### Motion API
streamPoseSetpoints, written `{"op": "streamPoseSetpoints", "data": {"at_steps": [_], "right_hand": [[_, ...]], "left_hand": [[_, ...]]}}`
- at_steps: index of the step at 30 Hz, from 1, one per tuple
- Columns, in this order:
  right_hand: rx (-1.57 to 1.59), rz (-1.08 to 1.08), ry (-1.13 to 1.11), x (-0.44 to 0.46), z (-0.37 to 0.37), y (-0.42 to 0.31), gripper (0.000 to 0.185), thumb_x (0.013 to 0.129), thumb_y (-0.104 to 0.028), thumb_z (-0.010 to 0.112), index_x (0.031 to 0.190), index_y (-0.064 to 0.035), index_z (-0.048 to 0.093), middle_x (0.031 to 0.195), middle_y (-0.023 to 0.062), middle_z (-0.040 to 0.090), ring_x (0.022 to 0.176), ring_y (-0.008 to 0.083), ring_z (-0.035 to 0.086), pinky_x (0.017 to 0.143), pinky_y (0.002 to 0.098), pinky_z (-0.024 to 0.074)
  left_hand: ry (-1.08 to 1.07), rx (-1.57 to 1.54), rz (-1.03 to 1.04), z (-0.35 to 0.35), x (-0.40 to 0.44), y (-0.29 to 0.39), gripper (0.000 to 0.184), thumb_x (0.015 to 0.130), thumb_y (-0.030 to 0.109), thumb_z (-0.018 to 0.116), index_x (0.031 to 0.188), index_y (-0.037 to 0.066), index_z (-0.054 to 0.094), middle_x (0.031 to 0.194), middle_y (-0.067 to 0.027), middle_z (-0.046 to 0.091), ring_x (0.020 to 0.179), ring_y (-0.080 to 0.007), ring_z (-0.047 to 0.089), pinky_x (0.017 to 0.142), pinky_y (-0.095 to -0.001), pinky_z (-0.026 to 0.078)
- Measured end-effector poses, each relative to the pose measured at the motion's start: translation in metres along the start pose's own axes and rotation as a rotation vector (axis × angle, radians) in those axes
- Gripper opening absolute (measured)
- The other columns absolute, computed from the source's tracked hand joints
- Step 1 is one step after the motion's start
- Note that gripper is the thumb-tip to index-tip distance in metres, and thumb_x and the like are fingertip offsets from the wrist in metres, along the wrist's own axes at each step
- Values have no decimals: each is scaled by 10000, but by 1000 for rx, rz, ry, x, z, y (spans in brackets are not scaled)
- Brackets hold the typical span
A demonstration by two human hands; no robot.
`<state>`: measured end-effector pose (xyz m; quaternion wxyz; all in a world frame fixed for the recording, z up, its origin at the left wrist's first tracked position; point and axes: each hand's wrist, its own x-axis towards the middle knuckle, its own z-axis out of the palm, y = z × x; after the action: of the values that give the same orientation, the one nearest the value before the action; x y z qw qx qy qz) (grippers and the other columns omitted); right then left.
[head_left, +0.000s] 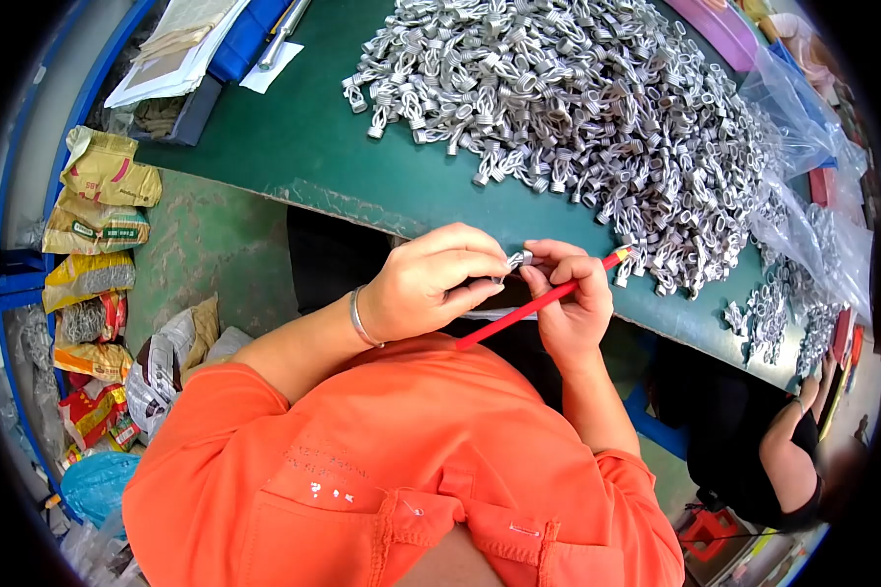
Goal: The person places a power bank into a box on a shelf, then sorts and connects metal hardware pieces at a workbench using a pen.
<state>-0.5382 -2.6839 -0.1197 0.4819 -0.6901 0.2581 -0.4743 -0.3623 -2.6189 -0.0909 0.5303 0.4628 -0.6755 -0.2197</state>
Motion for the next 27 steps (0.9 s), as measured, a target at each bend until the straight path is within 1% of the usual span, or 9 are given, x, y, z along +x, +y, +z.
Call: {"op": "streamPoseSetpoints", "data": {"at_steps": [5,11,13,15,19,22,24,27], "right_hand": [[-8,10,30,0,1,-1,264,747,129,646,775,-12,424,944,177,612,742,157,618,643,250,525],[-10,0,37,0,0,0,268,744,128,649,776,-13,424,936,177,614,745,156,619,643,250,526],[-19,-6,41,0,0,0,269,743,127,651,778,-14,425,935,178,615,744,155,621,643,251,526],[14,19,49,-1,0,0,271,742,124,655,788,-14,426,930,182,619,737,156,625,642,250,525],[-3,4,38,0,-1,-1,276,740,123,659,794,-14,425,930,186,620,731,158,628,647,252,525],[-4,-3,36,0,-1,-1,269,746,119,655,792,-15,426,924,181,621,728,148,622,654,249,521],[19,44,57,-2,-2,-1,260,754,112,650,791,-20,429,916,174,622,712,126,601,636,239,506],[17,50,49,-2,-4,-1,256,758,108,648,791,-26,434,906,168,623,698,110,577,613,231,488]], "left_hand": [[3,37,63,2,1,-3,243,660,-66,728,875,6,641,898,-106,640,769,-217,625,654,-286,519],[7,17,43,2,0,-4,235,663,-62,727,870,7,639,897,-110,639,769,-214,625,649,-285,517],[7,-16,-33,0,0,-4,217,677,-53,720,870,3,638,889,-115,636,773,-209,622,655,-284,512],[13,-25,-48,-1,0,-5,207,684,-49,716,868,2,637,887,-117,635,776,-208,621,659,-285,511],[19,-38,-85,-2,0,-4,192,693,-43,712,863,0,635,887,-119,634,784,-209,618,667,-286,506],[16,-35,-77,-2,0,-5,194,694,-45,711,867,0,634,887,-120,634,778,-206,620,664,-286,509],[13,-44,-71,-1,0,-6,195,692,-46,711,865,2,635,882,-119,635,772,-207,620,662,-287,509],[-7,-54,-78,-2,-1,-6,190,705,-52,702,875,-6,630,891,-122,629,777,-199,624,667,-283,516]]}}
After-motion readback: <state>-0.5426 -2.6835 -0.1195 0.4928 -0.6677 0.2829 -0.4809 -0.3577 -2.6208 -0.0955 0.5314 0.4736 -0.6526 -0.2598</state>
